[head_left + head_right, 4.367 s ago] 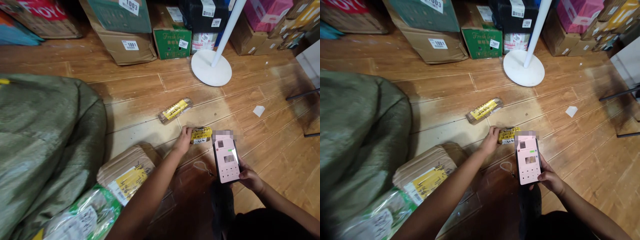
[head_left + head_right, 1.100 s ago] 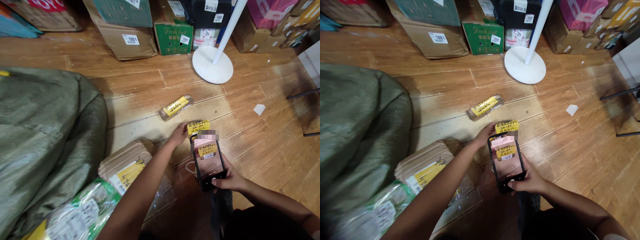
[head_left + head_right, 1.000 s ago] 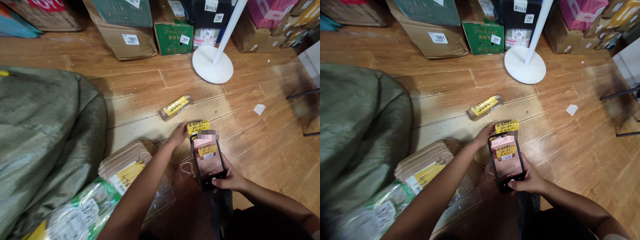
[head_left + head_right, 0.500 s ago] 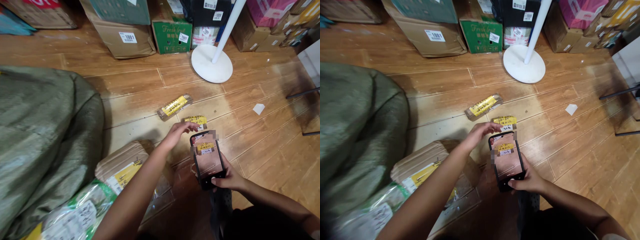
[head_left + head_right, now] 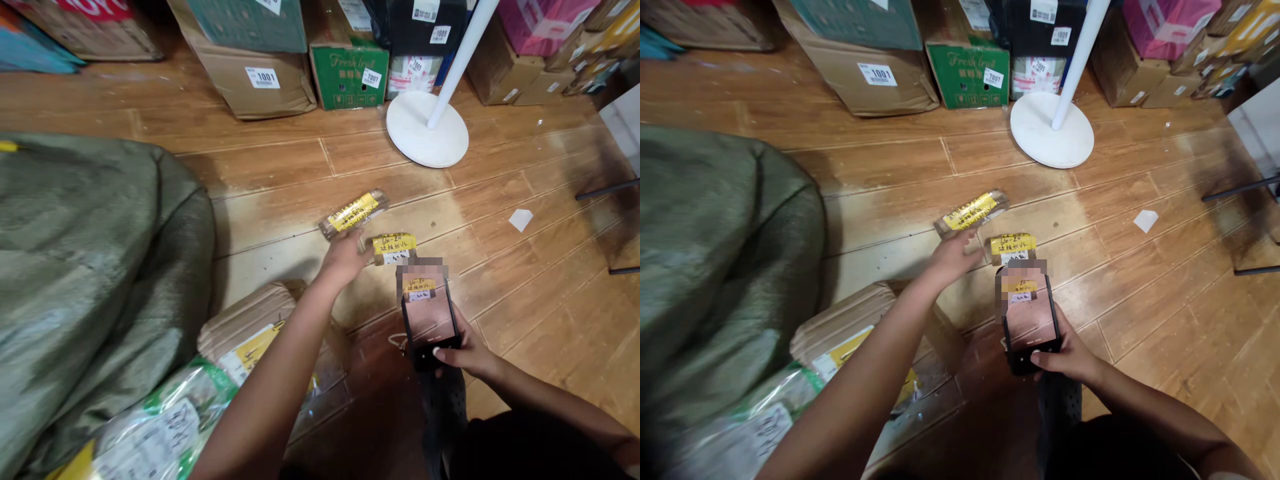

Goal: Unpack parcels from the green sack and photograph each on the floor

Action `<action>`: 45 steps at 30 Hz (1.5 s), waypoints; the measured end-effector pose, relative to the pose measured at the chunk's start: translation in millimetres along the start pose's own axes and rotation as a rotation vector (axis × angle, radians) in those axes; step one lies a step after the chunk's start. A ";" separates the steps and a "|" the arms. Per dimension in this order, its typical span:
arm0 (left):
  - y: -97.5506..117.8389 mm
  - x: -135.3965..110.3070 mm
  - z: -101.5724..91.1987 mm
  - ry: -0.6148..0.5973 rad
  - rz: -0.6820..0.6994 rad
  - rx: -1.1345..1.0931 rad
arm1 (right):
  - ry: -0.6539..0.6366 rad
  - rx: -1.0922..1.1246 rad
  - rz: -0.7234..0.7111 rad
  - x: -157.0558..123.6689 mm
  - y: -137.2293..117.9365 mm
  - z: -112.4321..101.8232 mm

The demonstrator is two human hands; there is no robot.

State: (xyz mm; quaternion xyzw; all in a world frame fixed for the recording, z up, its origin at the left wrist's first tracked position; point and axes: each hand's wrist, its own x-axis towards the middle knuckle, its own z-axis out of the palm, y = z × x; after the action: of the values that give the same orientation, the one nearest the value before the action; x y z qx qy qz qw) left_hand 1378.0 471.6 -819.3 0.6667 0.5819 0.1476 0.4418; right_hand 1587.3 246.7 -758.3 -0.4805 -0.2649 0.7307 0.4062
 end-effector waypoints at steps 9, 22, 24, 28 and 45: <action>-35.3 27.9 55.3 -0.153 -0.003 0.166 | 0.072 0.037 -0.023 0.3 -13.8 -3.9; -40.9 9.3 81.6 -0.108 0.295 -0.001 | 0.210 0.035 -0.052 -8.5 -20.6 -17.2; -40.6 5.5 84.1 -0.119 0.282 0.025 | 0.254 0.052 -0.066 -11.1 -19.8 -20.7; -40.0 4.6 81.3 -0.104 0.228 -0.037 | 0.267 0.082 -0.082 -14.5 -15.2 -24.7; -57.7 22.9 62.2 -0.179 -0.109 -0.783 | -0.004 0.089 0.021 -4.5 -14.3 5.7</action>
State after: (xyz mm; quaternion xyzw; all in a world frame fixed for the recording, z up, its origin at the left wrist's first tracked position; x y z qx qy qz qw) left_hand 1391.4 462.5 -905.7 0.4264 0.4756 0.2757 0.7183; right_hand 1587.9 250.4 -742.8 -0.4631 -0.2278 0.7471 0.4190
